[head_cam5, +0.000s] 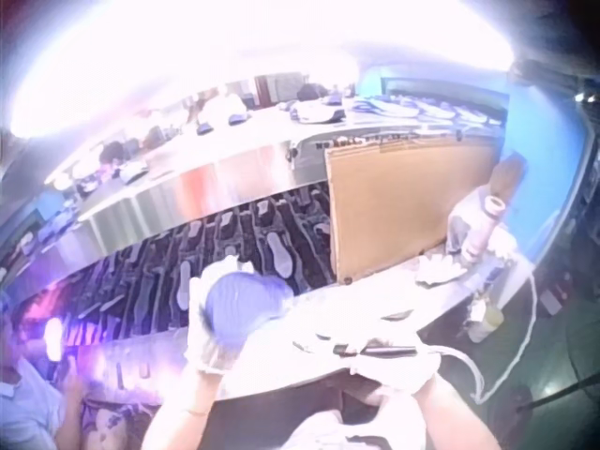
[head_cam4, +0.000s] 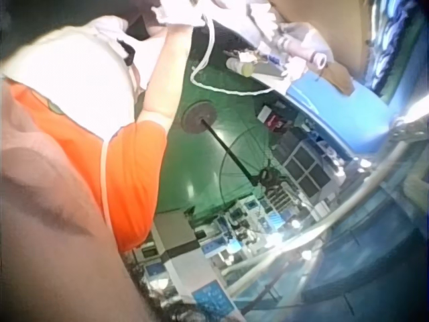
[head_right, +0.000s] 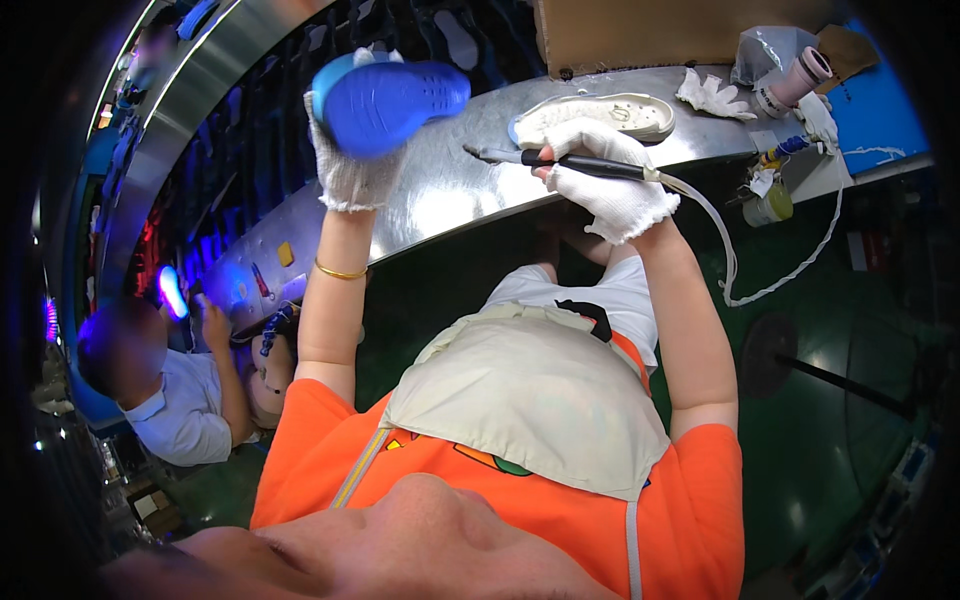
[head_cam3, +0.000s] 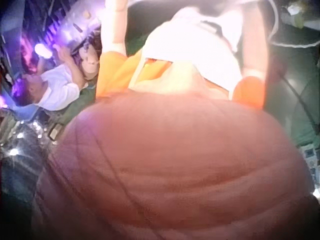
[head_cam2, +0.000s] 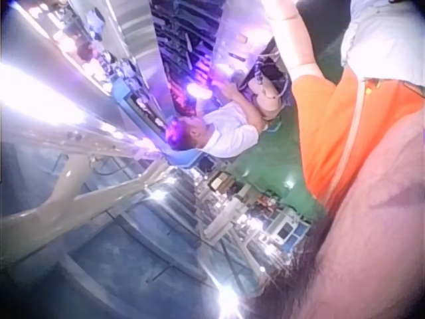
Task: The person repeatedly picks up blue slippers from a metal counter and scrubs their soles with a brush. The person handles the slippers one at a time, scrubbing the bottom surface and then placing them back on the counter.
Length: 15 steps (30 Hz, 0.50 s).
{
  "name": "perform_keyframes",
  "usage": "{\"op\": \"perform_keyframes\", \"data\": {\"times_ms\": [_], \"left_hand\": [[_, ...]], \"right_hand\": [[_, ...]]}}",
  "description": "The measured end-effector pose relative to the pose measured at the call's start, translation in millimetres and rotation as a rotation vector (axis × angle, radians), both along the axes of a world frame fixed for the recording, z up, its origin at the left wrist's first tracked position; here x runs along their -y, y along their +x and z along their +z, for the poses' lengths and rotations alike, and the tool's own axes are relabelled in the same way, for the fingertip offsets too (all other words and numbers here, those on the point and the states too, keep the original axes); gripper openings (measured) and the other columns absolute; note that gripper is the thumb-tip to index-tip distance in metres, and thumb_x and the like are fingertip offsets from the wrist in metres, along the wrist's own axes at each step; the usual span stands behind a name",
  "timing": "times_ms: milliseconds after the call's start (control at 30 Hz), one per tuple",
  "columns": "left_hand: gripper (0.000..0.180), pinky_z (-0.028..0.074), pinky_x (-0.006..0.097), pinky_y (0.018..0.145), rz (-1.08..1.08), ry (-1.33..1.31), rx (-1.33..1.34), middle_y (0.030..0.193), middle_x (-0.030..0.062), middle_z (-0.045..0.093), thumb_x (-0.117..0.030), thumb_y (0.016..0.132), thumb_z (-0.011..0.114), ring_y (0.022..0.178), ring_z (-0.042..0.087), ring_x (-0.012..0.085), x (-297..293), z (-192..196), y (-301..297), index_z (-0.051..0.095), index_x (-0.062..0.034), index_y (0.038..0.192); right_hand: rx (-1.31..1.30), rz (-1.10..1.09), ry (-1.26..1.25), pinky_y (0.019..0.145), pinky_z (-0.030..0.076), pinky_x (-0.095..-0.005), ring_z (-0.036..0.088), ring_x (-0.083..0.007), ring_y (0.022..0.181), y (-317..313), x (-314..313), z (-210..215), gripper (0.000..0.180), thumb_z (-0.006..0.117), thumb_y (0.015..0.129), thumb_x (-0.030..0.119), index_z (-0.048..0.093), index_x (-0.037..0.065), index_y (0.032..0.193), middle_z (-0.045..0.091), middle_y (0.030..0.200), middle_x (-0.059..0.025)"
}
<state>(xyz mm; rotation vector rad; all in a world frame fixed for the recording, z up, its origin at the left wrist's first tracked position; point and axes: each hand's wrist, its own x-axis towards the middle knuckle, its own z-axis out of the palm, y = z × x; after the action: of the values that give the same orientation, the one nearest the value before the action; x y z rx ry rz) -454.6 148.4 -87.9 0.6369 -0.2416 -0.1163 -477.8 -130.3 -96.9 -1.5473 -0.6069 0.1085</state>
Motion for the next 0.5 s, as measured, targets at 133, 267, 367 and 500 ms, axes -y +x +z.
{"op": "perform_keyframes", "data": {"times_ms": [133, 267, 367, 500], "left_hand": [[0.073, 0.05, 0.052, 0.086, -0.208, -0.069, -0.318, 0.115, 0.0204, 0.057, -0.067, 0.086, 0.036, 0.102, 0.059, 0.0359, 3, -40, -10, 0.051, -0.0056, 0.122], [0.064, 0.052, 0.039, 0.087, -0.128, -0.006, -0.284, 0.109, 0.0153, 0.059, -0.059, 0.088, 0.045, 0.099, 0.06, 0.0262, 42, -60, -35, 0.053, -0.0032, 0.117], [0.061, 0.051, 0.032, 0.086, -0.082, -0.044, -0.261, 0.112, 0.0091, 0.058, -0.056, 0.087, 0.048, 0.099, 0.059, 0.0204, 79, -52, -49, 0.05, -0.0077, 0.123], [0.068, 0.047, 0.034, 0.094, -0.09, -0.046, -0.202, 0.122, 0.0067, 0.054, -0.059, 0.086, 0.047, 0.108, 0.055, 0.0193, 103, -51, -59, 0.04, -0.0109, 0.134]], "right_hand": [[-0.082, -0.115, -0.025, 0.075, 0.051, -0.0255, 0.061, -0.0129, 0.08, -5, -8, -10, 0.022, 0.066, 0.079, -0.002, 0.057, 0.003, 0.098, 0.063, 0.089, -0.0064], [-0.208, -0.194, 0.068, 0.074, 0.051, -0.0257, 0.062, -0.0128, 0.079, -18, -17, -10, 0.018, 0.066, 0.079, -0.001, 0.058, 0.001, 0.095, 0.062, 0.086, -0.0065], [-0.033, -0.262, 0.12, 0.075, 0.051, -0.0256, 0.063, -0.0133, 0.08, -12, -19, -12, 0.017, 0.066, 0.078, -0.001, 0.058, 0.0, 0.093, 0.063, 0.087, -0.0074], [0.149, -0.345, 0.165, 0.075, 0.049, -0.0273, 0.06, -0.0137, 0.079, -2, -30, -7, 0.019, 0.068, 0.073, 0.002, 0.061, 0.0, 0.091, 0.063, 0.086, -0.0071]]}}
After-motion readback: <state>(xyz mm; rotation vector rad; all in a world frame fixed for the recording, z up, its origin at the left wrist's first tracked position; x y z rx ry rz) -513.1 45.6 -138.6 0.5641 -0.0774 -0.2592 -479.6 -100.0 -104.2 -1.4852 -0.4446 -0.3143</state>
